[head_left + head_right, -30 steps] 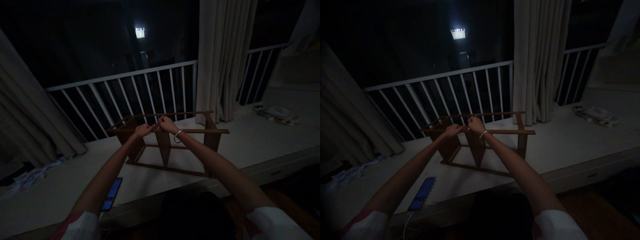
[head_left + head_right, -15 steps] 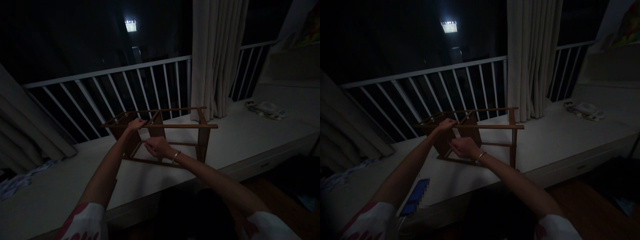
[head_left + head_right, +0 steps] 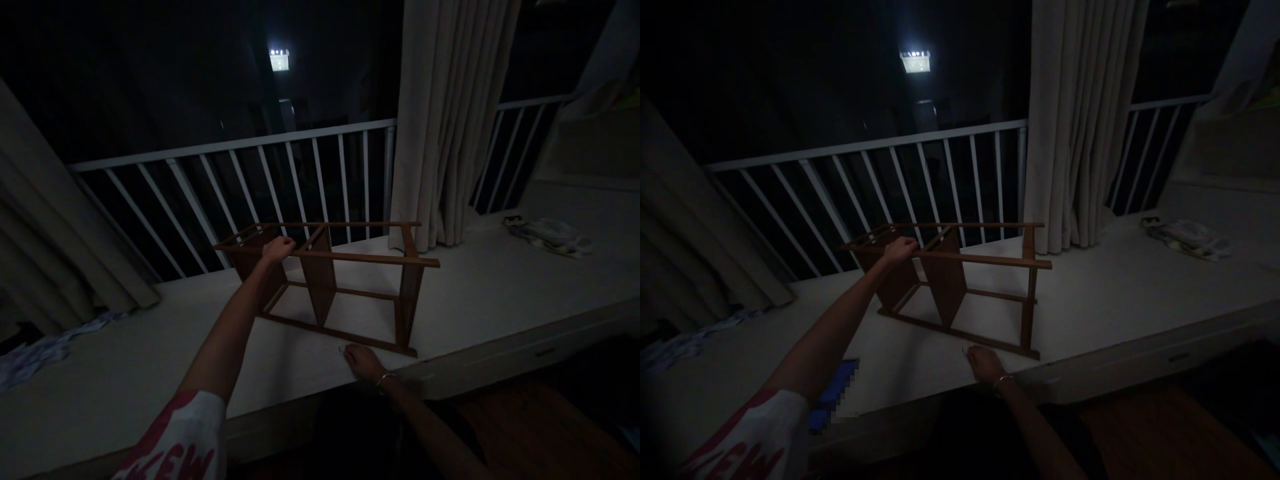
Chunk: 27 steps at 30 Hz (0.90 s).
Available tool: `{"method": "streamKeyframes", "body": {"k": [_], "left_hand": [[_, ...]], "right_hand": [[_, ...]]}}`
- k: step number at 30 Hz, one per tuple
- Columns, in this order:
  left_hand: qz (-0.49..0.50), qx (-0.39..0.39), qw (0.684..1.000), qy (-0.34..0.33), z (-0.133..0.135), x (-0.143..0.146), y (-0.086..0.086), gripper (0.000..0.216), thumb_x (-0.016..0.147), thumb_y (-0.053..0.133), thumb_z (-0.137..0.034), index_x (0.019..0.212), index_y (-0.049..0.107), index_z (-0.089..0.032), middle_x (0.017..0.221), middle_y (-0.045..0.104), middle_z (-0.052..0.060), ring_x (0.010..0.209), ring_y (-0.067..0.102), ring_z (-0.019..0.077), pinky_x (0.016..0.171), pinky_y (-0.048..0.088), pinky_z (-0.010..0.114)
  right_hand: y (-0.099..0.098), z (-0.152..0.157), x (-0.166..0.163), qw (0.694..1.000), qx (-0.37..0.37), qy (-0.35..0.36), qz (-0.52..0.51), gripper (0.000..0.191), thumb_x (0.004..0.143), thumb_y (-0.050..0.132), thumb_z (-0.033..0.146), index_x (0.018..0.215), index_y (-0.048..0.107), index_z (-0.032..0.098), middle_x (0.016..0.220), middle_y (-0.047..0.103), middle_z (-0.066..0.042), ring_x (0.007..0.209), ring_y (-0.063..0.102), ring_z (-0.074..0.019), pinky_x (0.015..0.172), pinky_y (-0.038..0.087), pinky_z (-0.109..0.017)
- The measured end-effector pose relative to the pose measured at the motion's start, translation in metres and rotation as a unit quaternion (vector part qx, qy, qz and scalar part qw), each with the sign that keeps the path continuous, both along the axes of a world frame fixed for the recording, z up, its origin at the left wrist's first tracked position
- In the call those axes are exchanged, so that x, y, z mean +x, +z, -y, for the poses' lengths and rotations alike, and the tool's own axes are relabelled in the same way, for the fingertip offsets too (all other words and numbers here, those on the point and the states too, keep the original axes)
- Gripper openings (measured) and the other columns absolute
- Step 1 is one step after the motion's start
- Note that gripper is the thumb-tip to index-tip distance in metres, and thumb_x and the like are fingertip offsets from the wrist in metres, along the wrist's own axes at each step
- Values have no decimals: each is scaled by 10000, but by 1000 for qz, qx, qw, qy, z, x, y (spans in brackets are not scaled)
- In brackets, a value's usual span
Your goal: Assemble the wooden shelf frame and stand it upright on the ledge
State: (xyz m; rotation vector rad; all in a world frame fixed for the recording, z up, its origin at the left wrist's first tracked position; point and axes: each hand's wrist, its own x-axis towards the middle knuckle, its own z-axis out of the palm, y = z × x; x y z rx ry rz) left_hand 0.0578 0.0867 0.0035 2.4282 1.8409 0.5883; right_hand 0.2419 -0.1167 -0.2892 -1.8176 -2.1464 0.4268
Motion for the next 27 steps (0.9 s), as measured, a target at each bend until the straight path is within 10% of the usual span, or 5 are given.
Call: {"method": "streamKeyframes", "body": {"k": [8,13,16,22,27], "left_hand": [[35,25,999,-10,2,1,4,366,761,355,-499,894,508,-194,919,596,56,836,532,179,757,368,294],[141,207,968,11,39,0,-7,408,809,307,-431,1104,373,-157,1132,473,128,1073,433,213,907,306,364],[162,210,963,47,80,-15,-65,439,822,269,-399,1187,298,-158,1194,413,142,1140,387,221,949,286,392],[2,-33,996,-79,170,-93,-246,453,788,341,-369,1221,387,-243,1252,430,86,1186,376,213,994,291,393],[-95,-53,986,-129,203,-137,-297,517,813,309,-366,1317,299,-254,1378,300,58,1279,239,203,1050,211,400]], "right_hand": [[-7,-2,-8,998,38,-25,43,361,882,231,318,904,571,197,868,655,-91,841,609,-203,716,380,-289],[-4,3,-8,998,42,-22,44,341,880,240,300,923,561,196,880,652,-104,848,609,-199,718,385,-285],[-3,5,-9,998,36,-26,43,327,878,250,296,921,558,191,878,651,-106,850,609,-198,720,388,-283],[-1,6,-12,998,41,-27,40,322,874,246,290,915,556,212,894,648,-90,846,609,-198,713,396,-288],[-7,0,-15,997,61,-27,44,343,878,221,301,903,555,225,873,650,-79,827,612,-201,699,399,-290]]}}
